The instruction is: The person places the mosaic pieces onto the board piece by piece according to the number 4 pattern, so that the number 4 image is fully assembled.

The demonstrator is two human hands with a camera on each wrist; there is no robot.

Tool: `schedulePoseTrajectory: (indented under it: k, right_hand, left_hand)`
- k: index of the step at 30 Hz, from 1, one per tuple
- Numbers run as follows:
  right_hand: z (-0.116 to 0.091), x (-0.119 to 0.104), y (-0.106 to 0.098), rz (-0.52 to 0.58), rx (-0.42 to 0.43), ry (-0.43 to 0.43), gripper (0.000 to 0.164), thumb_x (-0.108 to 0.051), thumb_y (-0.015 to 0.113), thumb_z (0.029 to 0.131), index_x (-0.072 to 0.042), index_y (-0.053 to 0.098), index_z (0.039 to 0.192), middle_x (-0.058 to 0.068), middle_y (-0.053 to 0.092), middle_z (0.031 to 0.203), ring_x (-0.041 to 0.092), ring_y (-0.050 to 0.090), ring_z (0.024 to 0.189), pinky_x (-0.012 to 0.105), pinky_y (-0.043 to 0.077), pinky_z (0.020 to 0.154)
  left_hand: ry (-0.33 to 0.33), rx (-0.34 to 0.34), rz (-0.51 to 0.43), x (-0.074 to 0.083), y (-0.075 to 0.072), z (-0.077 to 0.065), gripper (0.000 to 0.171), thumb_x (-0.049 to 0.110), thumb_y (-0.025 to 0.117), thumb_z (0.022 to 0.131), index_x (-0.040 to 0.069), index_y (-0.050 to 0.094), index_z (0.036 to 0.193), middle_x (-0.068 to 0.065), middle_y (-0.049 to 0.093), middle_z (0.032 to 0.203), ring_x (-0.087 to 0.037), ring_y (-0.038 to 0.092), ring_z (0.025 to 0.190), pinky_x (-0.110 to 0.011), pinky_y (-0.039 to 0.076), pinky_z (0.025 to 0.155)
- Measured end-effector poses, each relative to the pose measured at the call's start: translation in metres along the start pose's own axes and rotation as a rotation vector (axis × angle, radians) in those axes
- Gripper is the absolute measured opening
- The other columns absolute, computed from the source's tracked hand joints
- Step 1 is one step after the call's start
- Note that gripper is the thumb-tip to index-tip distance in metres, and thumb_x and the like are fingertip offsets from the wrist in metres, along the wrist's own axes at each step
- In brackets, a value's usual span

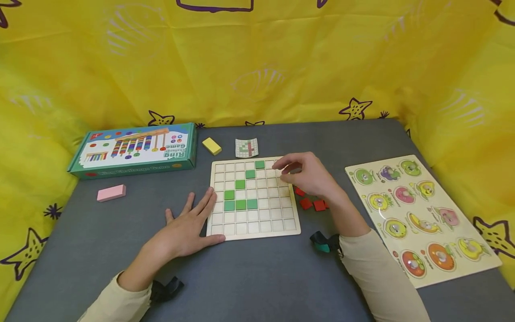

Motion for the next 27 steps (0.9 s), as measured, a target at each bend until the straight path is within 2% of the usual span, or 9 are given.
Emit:
schedulePoseTrajectory:
  k: [6, 12, 17, 23, 27]
  right_hand:
    - [-0.006, 0.010, -0.027, -0.032, 0.016, 0.030, 0.025, -0.004, 0.072, 0.096, -0.006, 0.076, 0.121, 0.019, 0.071, 0.126, 0.027, 0.069, 0.106, 0.026, 0.057, 0.083]
    - [-0.010, 0.035, -0.051, -0.093, -0.003, 0.080, 0.032, 0.000, 0.067, 0.096, -0.004, 0.073, 0.127, 0.019, 0.070, 0.129, 0.028, 0.067, 0.109, 0.026, 0.055, 0.081]
    - [-0.011, 0.054, -0.063, -0.145, -0.052, 0.157, 0.036, 0.004, 0.067, 0.091, -0.003, 0.074, 0.125, 0.019, 0.072, 0.125, 0.029, 0.068, 0.107, 0.024, 0.055, 0.081]
    - [-0.013, 0.069, -0.073, -0.169, -0.068, 0.180, 0.034, 0.007, 0.074, 0.086, 0.001, 0.075, 0.119, 0.019, 0.074, 0.117, 0.026, 0.067, 0.099, 0.022, 0.054, 0.079]
    - [-0.012, 0.076, -0.074, -0.221, -0.085, 0.186, 0.032, 0.010, 0.072, 0.082, 0.001, 0.077, 0.113, 0.016, 0.075, 0.104, 0.022, 0.063, 0.092, 0.023, 0.052, 0.074]
  left_hand:
    - [0.004, -0.001, -0.010, 0.000, 0.001, 0.000, 0.113, 0.072, 0.066, 0.089, 0.023, 0.004, 0.169, 0.006, -0.008, 0.176, -0.044, -0.005, 0.161, -0.092, 0.001, 0.104]
    - [0.009, 0.005, -0.004, -0.001, 0.000, 0.000, 0.113, 0.073, 0.066, 0.089, 0.023, 0.004, 0.169, 0.006, -0.008, 0.177, -0.045, -0.005, 0.161, -0.092, 0.001, 0.104]
    - [0.010, 0.003, -0.001, -0.001, 0.000, 0.000, 0.112, 0.074, 0.065, 0.089, 0.023, 0.004, 0.169, 0.006, -0.008, 0.177, -0.045, -0.004, 0.161, -0.092, 0.002, 0.104]
    - [0.011, 0.005, -0.007, -0.001, 0.000, 0.000, 0.112, 0.073, 0.065, 0.089, 0.023, 0.005, 0.169, 0.005, -0.008, 0.177, -0.045, -0.005, 0.161, -0.092, 0.001, 0.104]
    - [0.012, 0.008, -0.010, -0.001, 0.000, 0.000, 0.112, 0.072, 0.066, 0.090, 0.023, 0.005, 0.169, 0.005, -0.007, 0.177, -0.045, -0.005, 0.161, -0.092, 0.001, 0.104]
Point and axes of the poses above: each hand's wrist, its own z-axis towards the middle knuckle, its own y-axis out of the palm, x = y × z, the point moved 1 cm from there along z, towards the middle knuckle
